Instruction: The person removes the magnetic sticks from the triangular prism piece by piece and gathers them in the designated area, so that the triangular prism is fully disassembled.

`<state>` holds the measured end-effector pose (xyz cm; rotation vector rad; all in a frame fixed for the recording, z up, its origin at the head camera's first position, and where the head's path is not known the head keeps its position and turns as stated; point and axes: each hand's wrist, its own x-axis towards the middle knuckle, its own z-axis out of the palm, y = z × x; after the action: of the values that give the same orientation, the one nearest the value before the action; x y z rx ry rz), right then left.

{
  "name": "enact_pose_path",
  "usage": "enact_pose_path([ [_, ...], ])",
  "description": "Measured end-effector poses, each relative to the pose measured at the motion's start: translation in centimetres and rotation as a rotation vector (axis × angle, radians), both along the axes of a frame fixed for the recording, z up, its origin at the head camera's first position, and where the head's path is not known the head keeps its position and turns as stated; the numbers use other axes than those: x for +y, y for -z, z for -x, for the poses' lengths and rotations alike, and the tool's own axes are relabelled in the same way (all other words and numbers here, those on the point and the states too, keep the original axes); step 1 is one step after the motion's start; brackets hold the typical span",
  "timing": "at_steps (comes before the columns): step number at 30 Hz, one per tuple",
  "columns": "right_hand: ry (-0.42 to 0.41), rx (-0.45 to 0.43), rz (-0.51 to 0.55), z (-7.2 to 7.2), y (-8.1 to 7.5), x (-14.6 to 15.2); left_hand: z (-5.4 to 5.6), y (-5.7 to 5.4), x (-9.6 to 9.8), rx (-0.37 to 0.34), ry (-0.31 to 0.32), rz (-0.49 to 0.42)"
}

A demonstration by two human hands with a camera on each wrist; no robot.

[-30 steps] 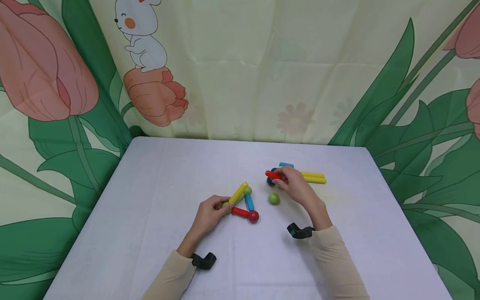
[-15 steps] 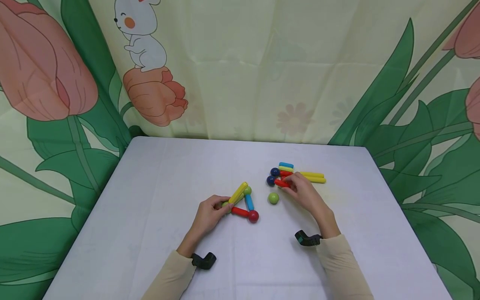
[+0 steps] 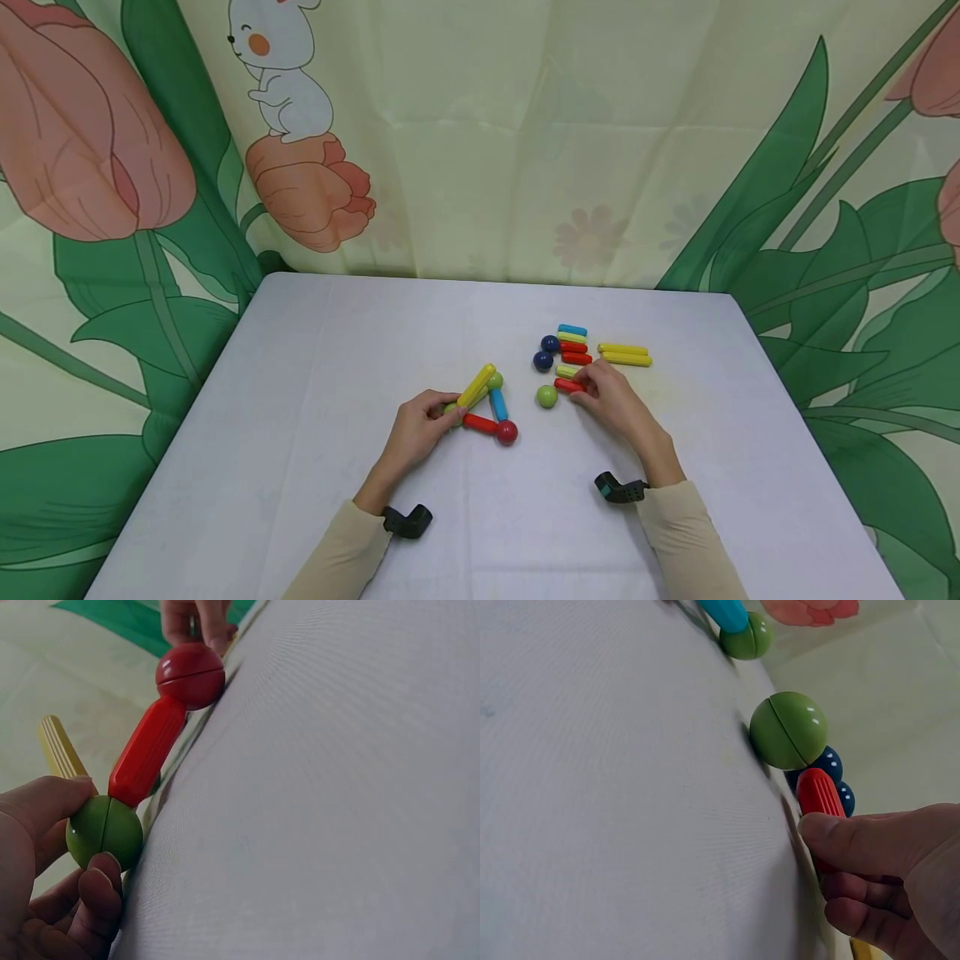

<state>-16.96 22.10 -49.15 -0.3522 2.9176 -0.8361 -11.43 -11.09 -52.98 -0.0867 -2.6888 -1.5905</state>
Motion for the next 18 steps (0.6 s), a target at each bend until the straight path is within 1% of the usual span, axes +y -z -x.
enact_pose_path([
  [8,0.004,-0.011,0.014,0.07,0.77,0.07,-0.01,-0.03,-0.02,0.000,0.003,-0.001],
  [12,0.009,-0.001,0.014,0.17,0.96,0.02,-0.01,0.00,-0.04,-0.004,-0.002,0.003],
  [18,0.035,0.017,-0.016,0.52,1.05,0.11,-0.04,-0.07,0.00,-0.013,0.001,-0.002],
])
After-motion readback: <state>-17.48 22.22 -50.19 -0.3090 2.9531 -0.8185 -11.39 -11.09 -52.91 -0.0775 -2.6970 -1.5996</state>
